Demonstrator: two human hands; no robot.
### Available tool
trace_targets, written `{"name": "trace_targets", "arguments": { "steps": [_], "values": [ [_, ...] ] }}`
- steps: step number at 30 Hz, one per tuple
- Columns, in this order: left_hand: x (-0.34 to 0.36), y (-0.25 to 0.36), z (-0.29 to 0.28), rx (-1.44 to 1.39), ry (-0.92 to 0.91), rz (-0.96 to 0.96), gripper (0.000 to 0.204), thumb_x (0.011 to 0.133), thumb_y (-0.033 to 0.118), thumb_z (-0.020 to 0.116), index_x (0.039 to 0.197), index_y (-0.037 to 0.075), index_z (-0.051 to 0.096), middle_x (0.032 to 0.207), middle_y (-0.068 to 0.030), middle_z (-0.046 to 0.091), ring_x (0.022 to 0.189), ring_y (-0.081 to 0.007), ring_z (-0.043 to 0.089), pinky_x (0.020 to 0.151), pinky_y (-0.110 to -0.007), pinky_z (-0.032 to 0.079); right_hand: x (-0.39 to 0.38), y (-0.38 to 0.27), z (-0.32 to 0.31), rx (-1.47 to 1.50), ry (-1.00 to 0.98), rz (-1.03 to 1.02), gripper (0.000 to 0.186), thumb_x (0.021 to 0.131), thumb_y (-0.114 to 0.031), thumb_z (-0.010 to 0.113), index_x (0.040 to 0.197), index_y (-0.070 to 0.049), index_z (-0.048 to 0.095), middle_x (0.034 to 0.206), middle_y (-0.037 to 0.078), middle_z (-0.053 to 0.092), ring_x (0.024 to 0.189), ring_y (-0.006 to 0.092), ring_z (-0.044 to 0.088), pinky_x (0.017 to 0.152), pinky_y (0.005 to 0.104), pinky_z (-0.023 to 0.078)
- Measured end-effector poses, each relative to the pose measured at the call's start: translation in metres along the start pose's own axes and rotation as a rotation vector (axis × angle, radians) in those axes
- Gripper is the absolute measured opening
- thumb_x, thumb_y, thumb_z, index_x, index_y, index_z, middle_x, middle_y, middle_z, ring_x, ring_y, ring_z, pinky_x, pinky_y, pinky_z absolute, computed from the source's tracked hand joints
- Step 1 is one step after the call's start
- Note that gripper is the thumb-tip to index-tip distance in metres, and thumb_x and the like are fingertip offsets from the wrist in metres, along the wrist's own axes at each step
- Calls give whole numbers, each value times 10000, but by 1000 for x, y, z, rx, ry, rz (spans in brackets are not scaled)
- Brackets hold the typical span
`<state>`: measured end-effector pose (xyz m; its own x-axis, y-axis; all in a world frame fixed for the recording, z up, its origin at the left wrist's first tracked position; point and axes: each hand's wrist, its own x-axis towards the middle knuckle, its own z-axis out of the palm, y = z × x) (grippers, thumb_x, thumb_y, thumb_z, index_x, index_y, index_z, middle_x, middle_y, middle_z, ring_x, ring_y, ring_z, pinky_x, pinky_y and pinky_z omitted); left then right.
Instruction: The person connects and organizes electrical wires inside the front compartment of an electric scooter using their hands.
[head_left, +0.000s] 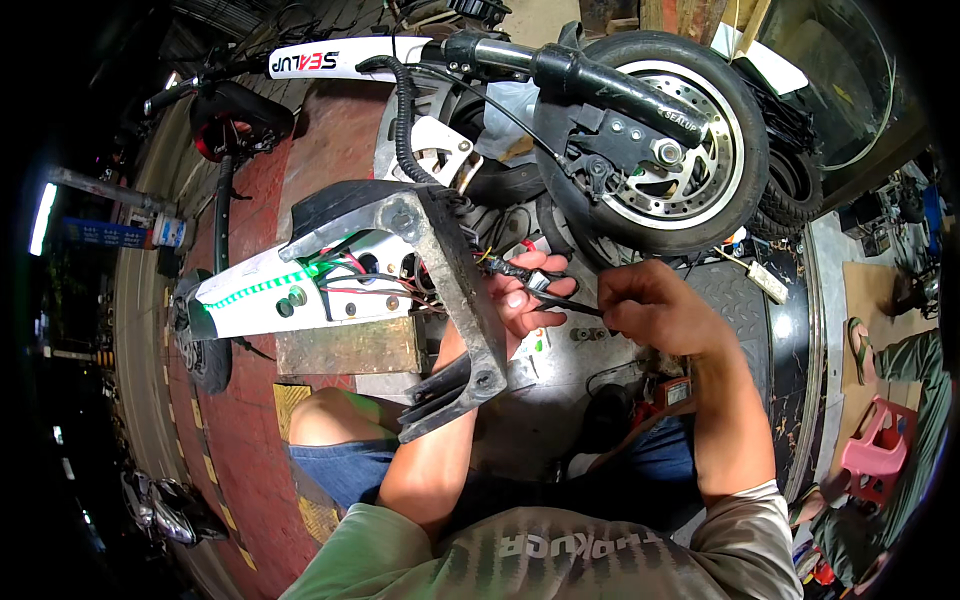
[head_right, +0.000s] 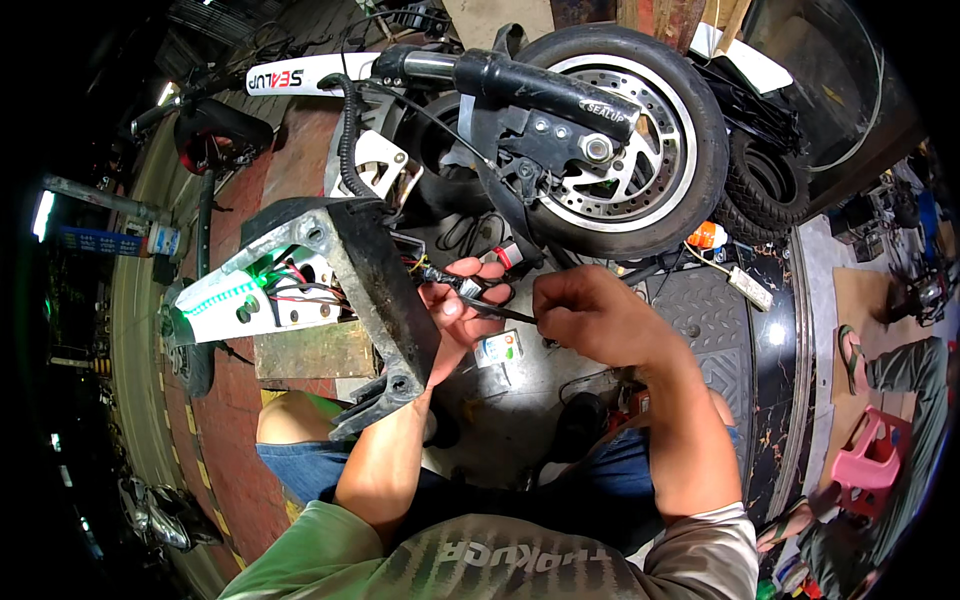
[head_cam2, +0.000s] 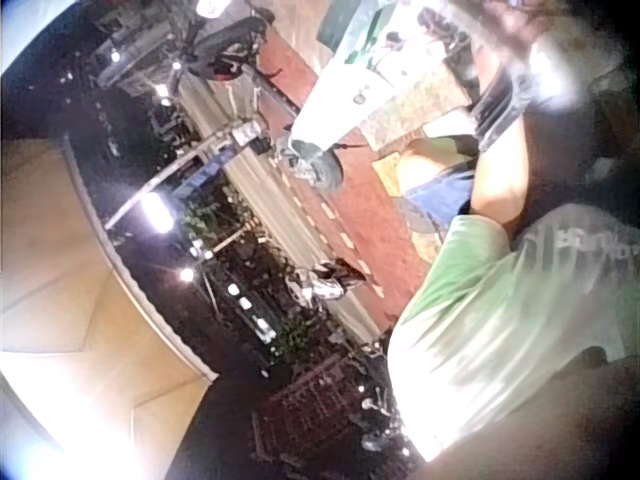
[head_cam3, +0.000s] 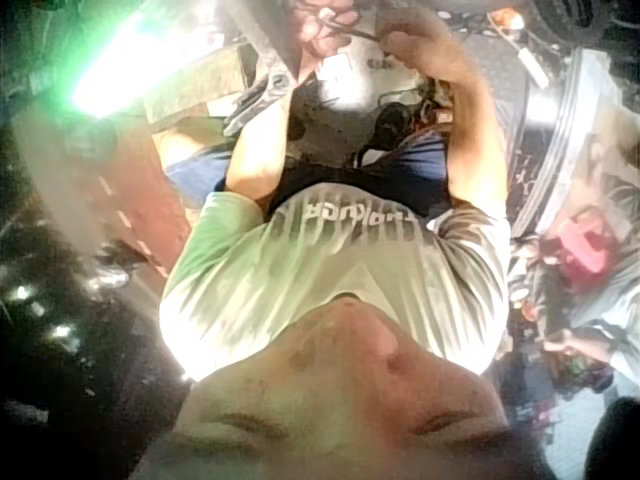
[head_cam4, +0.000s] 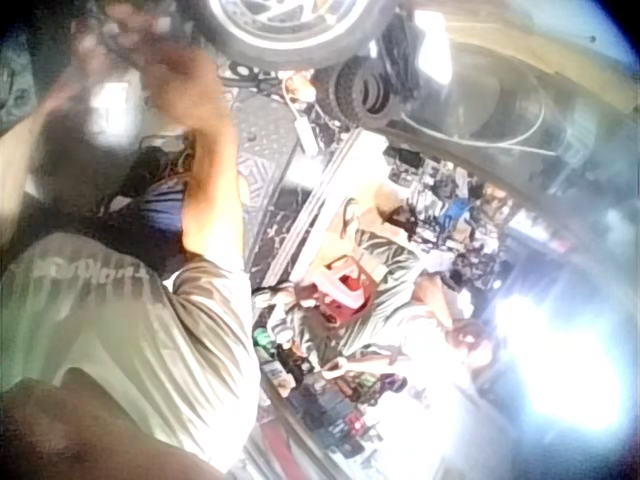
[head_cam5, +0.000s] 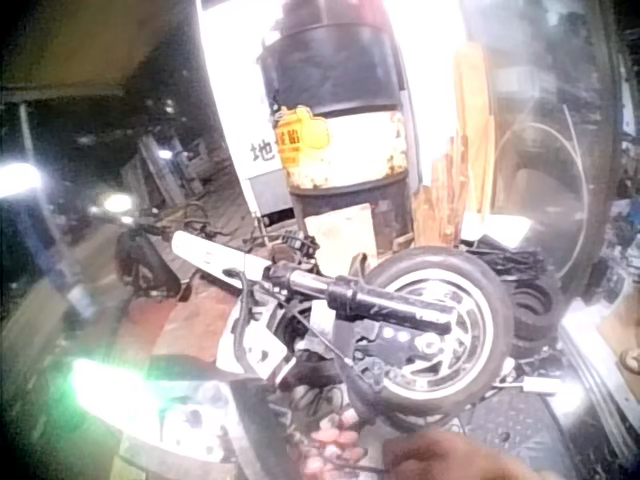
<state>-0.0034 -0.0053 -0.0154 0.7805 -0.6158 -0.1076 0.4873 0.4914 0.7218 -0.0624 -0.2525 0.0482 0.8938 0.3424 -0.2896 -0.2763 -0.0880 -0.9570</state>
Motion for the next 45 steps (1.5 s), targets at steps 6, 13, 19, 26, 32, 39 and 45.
{"name": "trace_targets", "arguments": {
  "steps": [6,13,19,26,32,39,45],
  "values": [
    [3,0,-1,45,75,-31,474,897,140,778,1292,-53,600,1200,-184,646,1076,-334,721,822,-446,664,-5,-9,9,173,-70,-2,97,877,-44,625,793,-30,579,678,-34,528,599,56,469,528,266,348],
    [9,-6,-9,130,108,-31,581,913,194,812,1377,-40,552,1230,-186,674,1083,-342,730,881,-453,639,15,11,81,228,-249,-258,81,941,-47,640,888,-16,587,766,-38,510,733,61,451,632,265,361],
    [8,-7,3,212,198,47,631,889,267,846,1361,-35,555,1235,-153,649,1085,-322,725,898,-452,634,22,18,77,30,-270,-299,91,945,-105,668,914,-44,607,752,53,584,720,171,585,665,344,452],
    [5,-18,-11,70,258,61,386,946,69,724,1310,-27,641,1027,-130,717,880,-213,699,804,-319,592,42,50,59,-424,13,-314,59,885,-48,630,881,-38,688,746,103,690,682,265,684,667,380,534],
    [7,-25,-15,174,160,222,379,1016,292,669,1198,-41,669,1125,-140,700,1037,-219,672,911,-343,509,69,71,65,-447,328,-248,149,929,-183,643,977,-43,659,847,157,716,814,388,689,742,472,539],
    [8,-18,-4,64,70,347,273,1028,265,638,1016,3,713,1399,-175,633,1328,-268,546,1091,-437,452,97,83,51,-401,631,-285,200,1010,-229,621,991,-30,618,800,182,695,793,386,692,711,470,526],
    [2,-3,-7,-99,-32,125,188,978,151,724,1083,16,647,1653,-175,389,1507,-329,403,1205,-548,387,101,86,49,-345,701,-292,179,1002,-206,636,949,-36,619,763,176,678,738,385,680,666,459,514]
  ]
}}
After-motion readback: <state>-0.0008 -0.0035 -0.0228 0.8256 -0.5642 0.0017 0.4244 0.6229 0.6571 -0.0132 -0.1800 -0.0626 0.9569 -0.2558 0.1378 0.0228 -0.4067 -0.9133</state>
